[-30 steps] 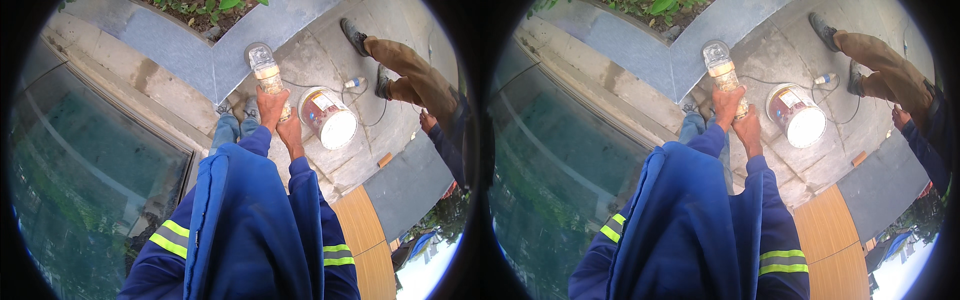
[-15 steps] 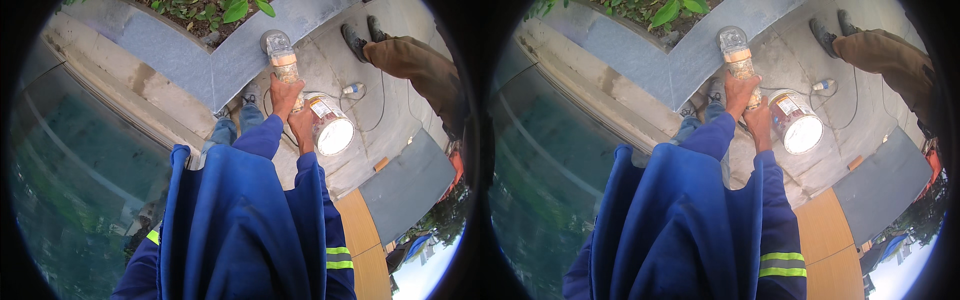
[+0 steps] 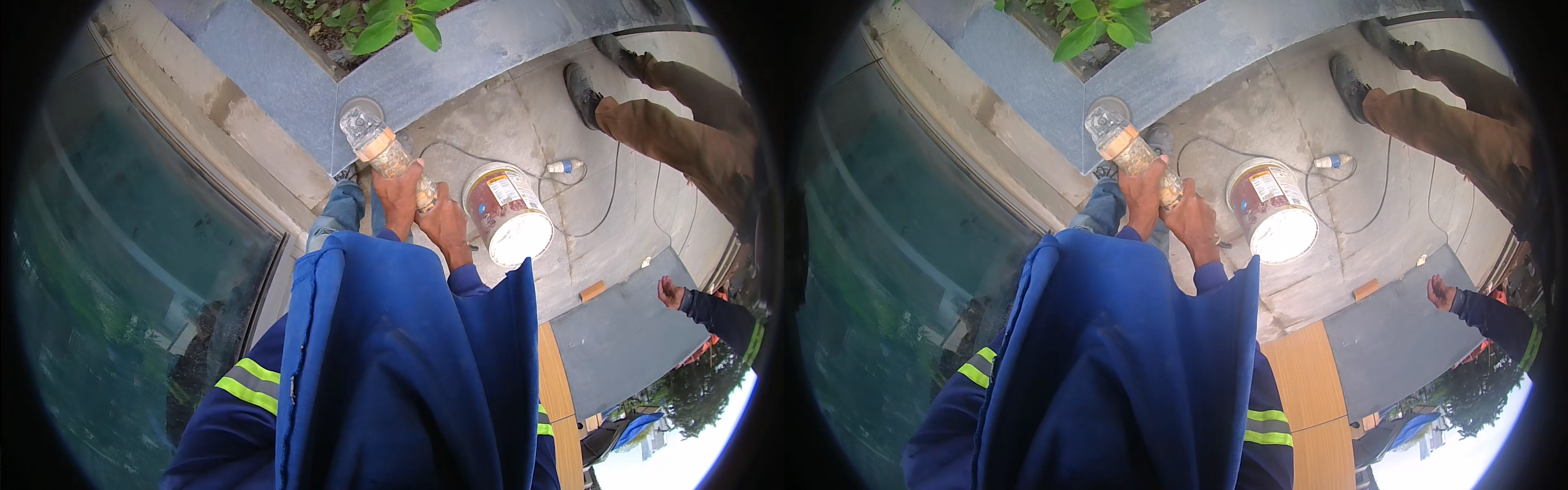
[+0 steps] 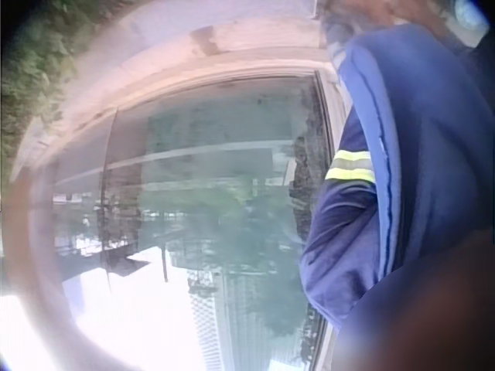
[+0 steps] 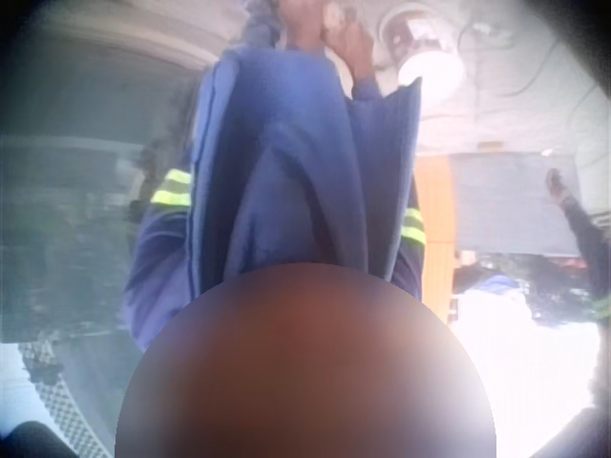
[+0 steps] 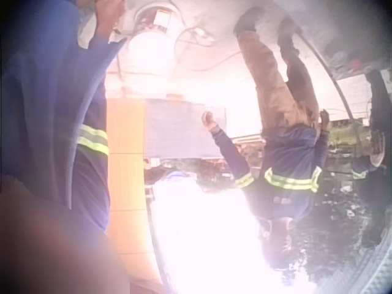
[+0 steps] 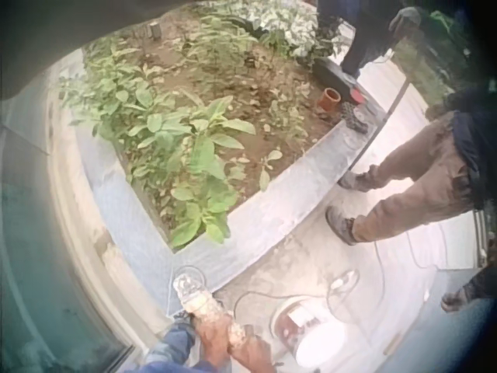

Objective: The person uses a handheld angle grinder to smooth a concrete curb edge along a garden bed. The tool is held with both hands and moved steadily along the curb while another worker stands nearby.

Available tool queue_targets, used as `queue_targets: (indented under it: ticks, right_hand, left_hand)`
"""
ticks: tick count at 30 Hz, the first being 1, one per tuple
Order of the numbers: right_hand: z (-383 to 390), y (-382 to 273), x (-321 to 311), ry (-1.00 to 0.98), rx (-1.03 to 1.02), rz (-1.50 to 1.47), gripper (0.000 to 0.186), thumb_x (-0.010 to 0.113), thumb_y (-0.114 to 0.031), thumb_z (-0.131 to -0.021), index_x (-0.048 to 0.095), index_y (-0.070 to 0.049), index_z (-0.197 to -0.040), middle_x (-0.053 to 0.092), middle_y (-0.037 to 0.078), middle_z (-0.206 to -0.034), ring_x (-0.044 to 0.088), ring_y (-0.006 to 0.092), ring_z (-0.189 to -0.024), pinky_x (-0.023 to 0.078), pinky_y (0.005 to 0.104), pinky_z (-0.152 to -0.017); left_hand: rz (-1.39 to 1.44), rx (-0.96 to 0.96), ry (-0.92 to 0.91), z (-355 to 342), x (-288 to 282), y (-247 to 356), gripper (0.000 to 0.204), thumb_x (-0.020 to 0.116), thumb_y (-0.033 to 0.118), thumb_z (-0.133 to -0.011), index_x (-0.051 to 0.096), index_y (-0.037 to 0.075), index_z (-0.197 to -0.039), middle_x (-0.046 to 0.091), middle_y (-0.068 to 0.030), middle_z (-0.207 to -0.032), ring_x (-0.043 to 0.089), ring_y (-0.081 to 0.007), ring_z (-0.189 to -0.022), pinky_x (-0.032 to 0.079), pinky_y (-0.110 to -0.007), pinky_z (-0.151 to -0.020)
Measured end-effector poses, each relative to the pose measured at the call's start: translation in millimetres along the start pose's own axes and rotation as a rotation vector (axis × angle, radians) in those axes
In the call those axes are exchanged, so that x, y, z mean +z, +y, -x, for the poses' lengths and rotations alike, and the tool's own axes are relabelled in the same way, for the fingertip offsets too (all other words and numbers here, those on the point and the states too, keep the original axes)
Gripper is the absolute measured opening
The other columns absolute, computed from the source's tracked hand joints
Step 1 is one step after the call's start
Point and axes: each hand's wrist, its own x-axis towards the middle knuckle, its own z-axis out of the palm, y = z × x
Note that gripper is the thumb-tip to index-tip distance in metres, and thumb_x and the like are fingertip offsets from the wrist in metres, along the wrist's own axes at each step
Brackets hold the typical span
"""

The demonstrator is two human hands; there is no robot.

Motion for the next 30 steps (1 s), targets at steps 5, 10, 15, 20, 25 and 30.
queue_targets:
  ticks: [5,10,15,20,25,30]
  right_hand:
    - [-11.6,5.2,-37.0,0.158,0.05,-0.081,0.066,0.085,-0.044,-0.084,0.054,0.001,-0.12,0.074,0.036,-0.094,0.074,0.0543,-0.093,0.058,0.061,-0.08]
    - [-45.5,18.9,-54.6,0.348,0.085,-0.272,0.065,0.085,-0.04,-0.085,0.055,0.005,-0.12,0.073,0.04,-0.099,0.073,0.055,-0.101,0.057,0.0578,-0.084]
    - [-35.6,14.9,-49.8,0.32,0.085,-0.187,0.064,0.084,-0.042,-0.085,0.056,0.005,-0.118,0.073,0.038,-0.094,0.073,0.056,-0.096,0.058,0.0576,-0.08]
    - [-16.3,-21.7,-39.5,0.076,0.05,-0.069,0.065,0.084,-0.046,-0.085,0.055,0.002,-0.118,0.075,0.034,-0.09,0.075,0.0542,-0.091,0.059,0.058,-0.077]
    - [-34.8,-27.9,-49.4,0.092,0.031,-0.083,0.068,0.086,-0.045,-0.083,0.055,0.002,-0.12,0.075,0.036,-0.096,0.075,0.0529,-0.094,0.059,0.0586,-0.08]
    - [-68.5,1.2,-69.1,0.316,0.051,-0.302,0.071,0.088,-0.041,-0.082,0.055,0.007,-0.123,0.074,0.037,-0.098,0.074,0.0543,-0.1,0.058,0.0571,-0.083]
  left_hand:
    - [-0.003,0.004,-0.118,-4.8,56.3,17.5,0.059,0.087,0.017,-0.081,0.057,-0.001,-0.128,0.069,-0.0116,-0.109,0.068,-0.0238,-0.097,0.056,-0.04,-0.088]
    - [-0.304,-0.055,-0.198,-20.3,111.6,53.2,0.067,0.088,0.024,-0.075,0.057,-0.003,-0.128,0.072,-0.0179,-0.11,0.072,-0.0305,-0.1,0.057,-0.042,-0.091]
    - [-0.265,-0.026,-0.175,-18.2,100.9,45.7,0.065,0.087,0.022,-0.077,0.058,-0.003,-0.129,0.071,-0.0164,-0.11,0.071,-0.028,-0.101,0.057,-0.041,-0.091]
    - [-0.012,-0.043,-0.068,-18.7,39.4,23.6,0.065,0.087,0.019,-0.078,0.056,-0.003,-0.13,0.069,-0.0136,-0.111,0.069,-0.0259,-0.098,0.056,-0.04,-0.089]
    - [0.025,0.021,-0.078,-33.9,54.2,37.9,0.058,0.087,0.017,-0.08,0.057,-0.001,-0.127,0.067,-0.011,-0.109,0.067,-0.0219,-0.094,0.056,-0.038,-0.084]
    - [-0.18,0.033,-0.218,-50.9,123.5,51.1,0.067,0.089,0.023,-0.075,0.057,-0.004,-0.127,0.069,-0.017,-0.11,0.07,-0.0277,-0.097,0.057,-0.041,-0.086]
